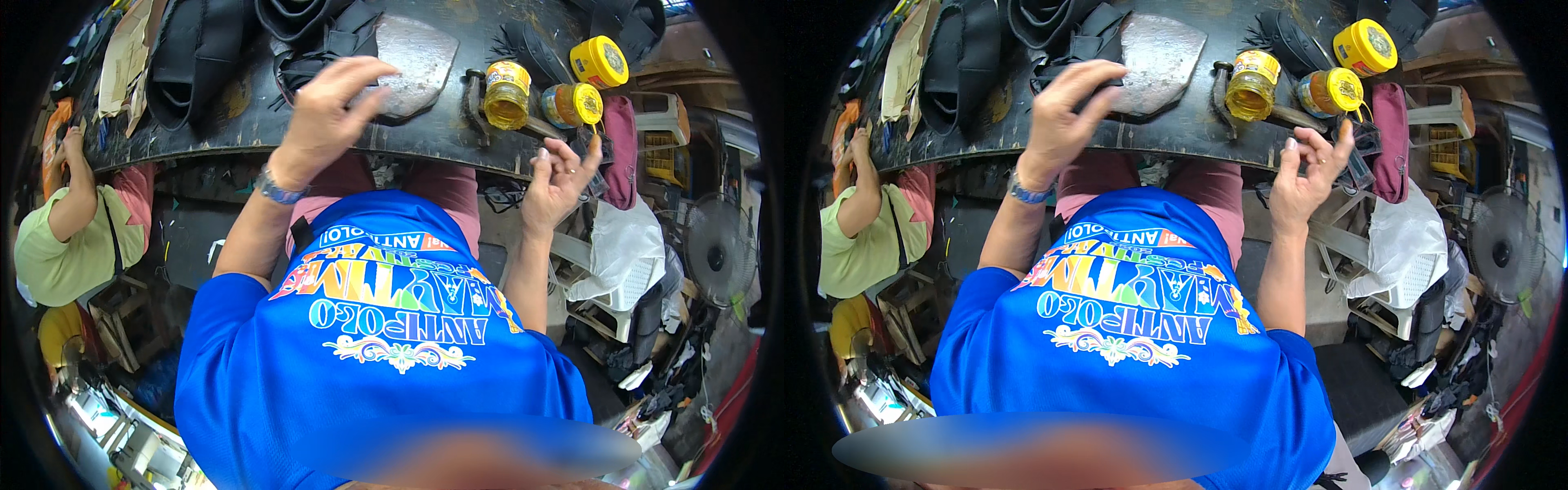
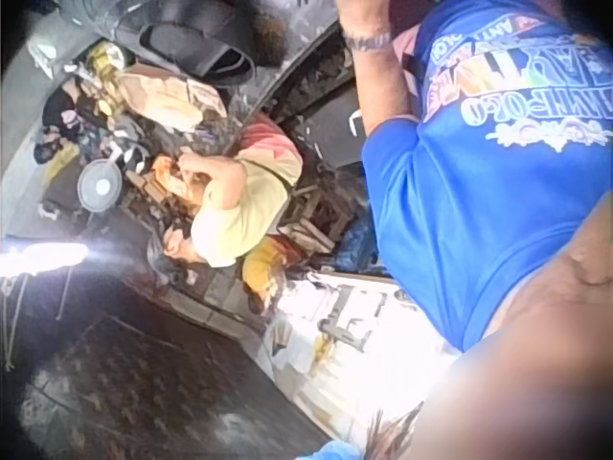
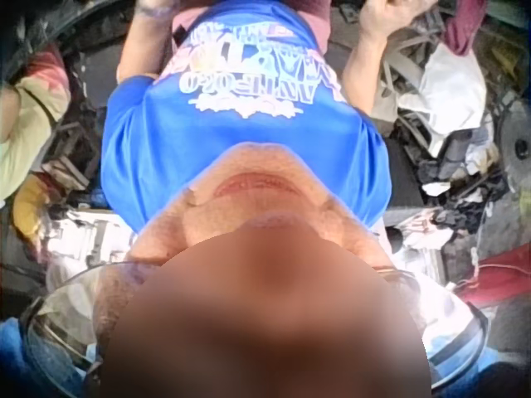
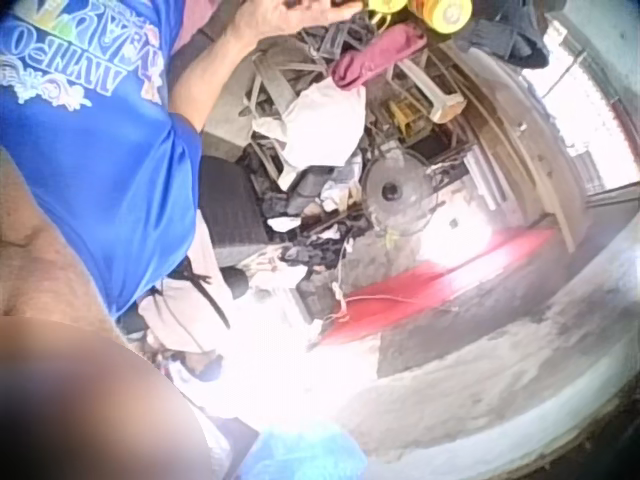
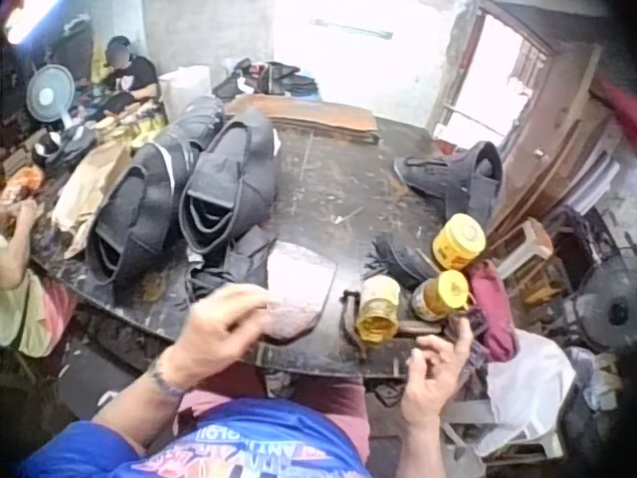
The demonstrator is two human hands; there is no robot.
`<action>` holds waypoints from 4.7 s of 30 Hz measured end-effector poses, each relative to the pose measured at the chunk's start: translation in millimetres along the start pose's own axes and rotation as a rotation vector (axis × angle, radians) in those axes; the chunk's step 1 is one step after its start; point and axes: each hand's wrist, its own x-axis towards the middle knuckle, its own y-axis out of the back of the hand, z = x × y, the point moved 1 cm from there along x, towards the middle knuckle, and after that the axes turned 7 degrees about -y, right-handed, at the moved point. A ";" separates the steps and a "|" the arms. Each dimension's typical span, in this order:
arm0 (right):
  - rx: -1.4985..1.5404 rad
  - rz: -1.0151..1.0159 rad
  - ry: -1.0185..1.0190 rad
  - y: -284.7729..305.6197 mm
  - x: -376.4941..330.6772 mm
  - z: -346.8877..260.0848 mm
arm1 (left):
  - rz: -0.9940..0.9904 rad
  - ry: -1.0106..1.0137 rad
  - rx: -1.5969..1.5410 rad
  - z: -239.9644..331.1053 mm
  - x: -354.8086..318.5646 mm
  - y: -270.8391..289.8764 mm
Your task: The person applies glue to the edges of several black shoes and shoe parts using a small brush. They repeatedly dip the brush into a yellow-lidded glue jar and spread glue along seams and edges, handling each item one at a time.
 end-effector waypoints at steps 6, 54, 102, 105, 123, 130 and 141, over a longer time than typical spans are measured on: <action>0.000 -0.169 0.104 -30.7 -7.4 -45.9 | 0.190 0.243 0.189 -26.5 -35.4 34.1; -0.055 -0.425 0.431 -198.4 26.7 3.3 | 0.948 0.528 -0.796 -69.8 -99.8 66.2; -1.360 -0.871 -0.024 -20.2 259.1 -30.0 | -0.237 -0.083 0.480 -57.0 -29.4 6.8; -1.076 -0.989 -0.152 -35.7 252.2 2.8 | -0.252 -0.044 0.458 -50.8 -27.0 7.2; -1.008 -0.723 0.247 -80.9 225.7 -50.6 | -0.192 0.192 -0.552 -12.4 19.0 -22.4; -0.795 -0.586 0.997 -121.9 128.6 -55.5 | -0.093 0.877 -1.709 -52.7 44.7 -39.6; -0.772 -0.579 0.608 -94.0 107.5 -75.0 | -0.139 0.639 -0.977 -55.0 26.3 -53.9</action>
